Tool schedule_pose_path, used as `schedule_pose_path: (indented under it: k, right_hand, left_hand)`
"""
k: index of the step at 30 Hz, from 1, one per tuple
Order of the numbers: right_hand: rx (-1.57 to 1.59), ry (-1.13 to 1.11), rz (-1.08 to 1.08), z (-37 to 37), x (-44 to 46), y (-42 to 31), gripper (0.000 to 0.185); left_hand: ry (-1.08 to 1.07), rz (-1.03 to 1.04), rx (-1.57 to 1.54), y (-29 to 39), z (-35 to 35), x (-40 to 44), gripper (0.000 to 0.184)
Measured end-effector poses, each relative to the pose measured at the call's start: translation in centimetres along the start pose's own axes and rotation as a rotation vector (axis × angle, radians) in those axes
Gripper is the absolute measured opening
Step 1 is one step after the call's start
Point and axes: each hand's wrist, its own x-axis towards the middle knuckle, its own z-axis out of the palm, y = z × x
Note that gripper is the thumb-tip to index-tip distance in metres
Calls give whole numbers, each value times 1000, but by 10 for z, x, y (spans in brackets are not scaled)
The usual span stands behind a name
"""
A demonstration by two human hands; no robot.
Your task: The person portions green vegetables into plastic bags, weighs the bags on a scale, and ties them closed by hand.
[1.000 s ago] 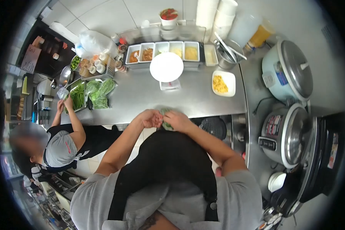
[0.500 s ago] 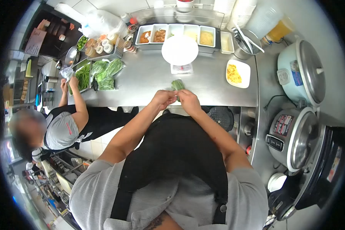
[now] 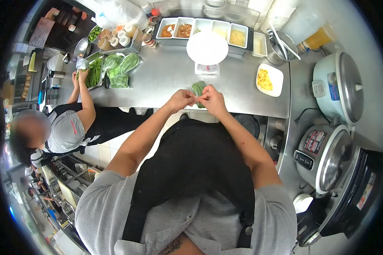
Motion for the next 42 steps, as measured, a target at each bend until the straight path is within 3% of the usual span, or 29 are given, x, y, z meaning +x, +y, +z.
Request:
schedule_pose_path:
  k: [3, 7, 10, 12, 15, 20, 27, 32, 35, 37, 42]
  right_hand:
    - [-73, -56, -157, -2, 10, -4, 42]
    - [-80, -98, -316, -3, 18, 5, 40]
    - [-88, -72, -252, -7, 13, -1, 28]
    - [-107, -45, -302, -6, 12, 1, 26]
    - [-136, 14, -326, 1, 13, 6, 22]
    - [-145, 156, -302, 16, 1, 0, 16]
    - [-217, 349, -419, 26, -1, 8, 19]
    - [-181, 407, -344, 29, -7, 4, 19]
    - [-115, 413, -284, 30, -7, 6, 19]
    - [-128, 377, -279, 25, -9, 6, 17]
    - [-5, 253, -260, 12, -9, 20, 16]
  left_hand:
    - [-222, 138, 267, 9, -15, 2, 9]
    - [-328, 258, 332, 15, -28, 5, 12]
    - [-339, 327, 83, 8, -27, 5, 17]
    - [-298, 312, 86, 4, -21, 3, 21]
    - [-52, 263, -121, -12, -8, 0, 19]
    - [112, 285, -411, -19, 24, -4, 18]
    - [251, 340, 1, -6, 30, -8, 17]
    - [317, 403, 285, 9, 34, -16, 18]
    - [235, 402, 299, 7, 23, -7, 18]
    - [104, 337, 17, 4, 16, 1, 20]
    - [-137, 353, 125, 5, 0, 13, 17]
